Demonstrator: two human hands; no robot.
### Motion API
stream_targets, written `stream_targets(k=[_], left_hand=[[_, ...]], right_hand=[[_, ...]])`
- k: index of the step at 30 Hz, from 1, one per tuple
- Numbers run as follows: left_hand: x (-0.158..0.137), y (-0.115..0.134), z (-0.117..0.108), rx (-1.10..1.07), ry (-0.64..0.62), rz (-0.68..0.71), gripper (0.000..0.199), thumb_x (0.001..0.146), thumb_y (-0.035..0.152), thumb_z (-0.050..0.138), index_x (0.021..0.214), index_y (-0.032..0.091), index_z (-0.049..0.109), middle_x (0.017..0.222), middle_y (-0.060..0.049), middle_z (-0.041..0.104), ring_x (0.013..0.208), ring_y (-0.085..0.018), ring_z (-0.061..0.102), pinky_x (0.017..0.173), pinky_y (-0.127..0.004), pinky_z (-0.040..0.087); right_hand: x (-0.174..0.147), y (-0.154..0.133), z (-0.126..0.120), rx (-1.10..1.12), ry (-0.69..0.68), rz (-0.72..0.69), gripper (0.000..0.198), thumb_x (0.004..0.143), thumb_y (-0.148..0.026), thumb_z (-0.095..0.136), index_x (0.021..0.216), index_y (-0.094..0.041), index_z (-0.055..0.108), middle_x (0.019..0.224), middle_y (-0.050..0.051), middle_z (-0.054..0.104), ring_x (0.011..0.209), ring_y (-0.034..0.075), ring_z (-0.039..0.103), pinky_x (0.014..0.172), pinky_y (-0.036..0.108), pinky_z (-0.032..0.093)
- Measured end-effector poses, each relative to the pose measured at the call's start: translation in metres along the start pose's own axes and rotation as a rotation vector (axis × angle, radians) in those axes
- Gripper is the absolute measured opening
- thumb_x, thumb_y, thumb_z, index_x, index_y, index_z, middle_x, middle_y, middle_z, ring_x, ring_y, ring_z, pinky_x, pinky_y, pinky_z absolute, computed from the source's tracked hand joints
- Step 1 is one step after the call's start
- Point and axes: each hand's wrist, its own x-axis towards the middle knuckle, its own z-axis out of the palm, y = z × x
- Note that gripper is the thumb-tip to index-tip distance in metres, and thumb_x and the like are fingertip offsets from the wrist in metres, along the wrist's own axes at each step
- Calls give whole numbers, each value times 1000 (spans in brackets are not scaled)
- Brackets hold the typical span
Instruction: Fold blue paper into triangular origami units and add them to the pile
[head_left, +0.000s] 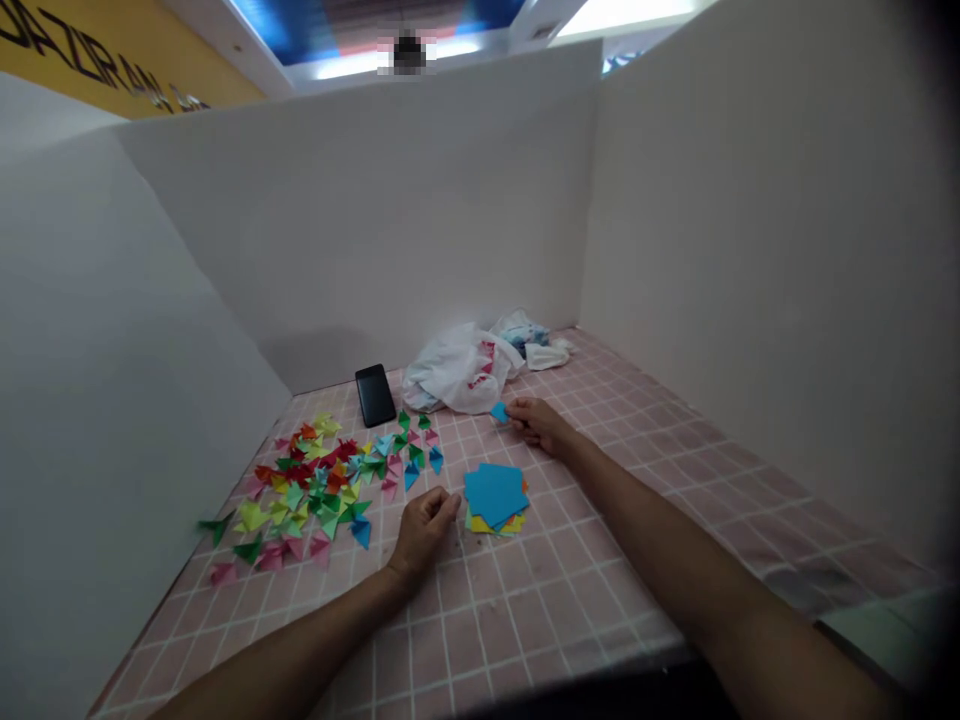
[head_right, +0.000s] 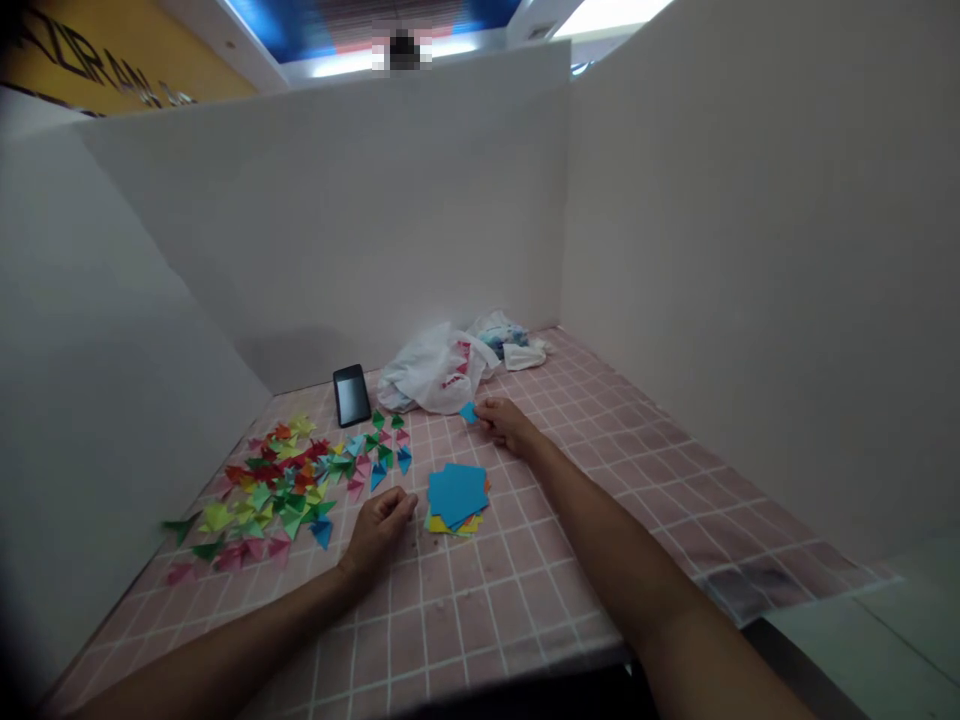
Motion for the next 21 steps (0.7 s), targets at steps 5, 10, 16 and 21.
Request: stream_targets(k=[5, 10, 16, 21], left_hand=[[-4, 4, -2, -43, 15, -22, 43, 84, 54, 56, 60, 21, 41, 59, 5, 34, 57, -12, 31, 54, -25, 26], [4, 31, 5, -298, 116, -147, 39, 83, 55, 62, 72, 21, 48, 57, 9, 32, 50, -10, 30, 48, -22, 26], [-2, 58, 28, -549, -2, -67, 46, 74, 44, 77, 109, 17, 66, 106, -9, 70, 97, -23, 66, 87, -32, 52], [-19, 47, 30, -573, -80, -129, 48, 68, 44, 80, 105, 15, 68, 104, -13, 75, 102, -32, 68, 90, -41, 53]], right_hand=[[-5, 3, 10, 16, 106, -250, 18, 94, -29, 58, 81, -16, 59, 53, -7, 46, 41, 8, 38, 41, 20, 33], [-26, -10, 32, -24, 273, -572, 20, 88, -33, 54, 73, -21, 49, 53, -7, 39, 47, 11, 36, 47, 24, 31], [-85, -3, 87, -250, 223, -1071, 16, 93, -25, 53, 79, -21, 57, 81, 5, 60, 81, 20, 56, 76, 33, 44], [-102, 11, 107, -442, 58, -1489, 18, 102, -16, 42, 90, -20, 55, 80, 6, 64, 74, 17, 56, 68, 31, 47]])
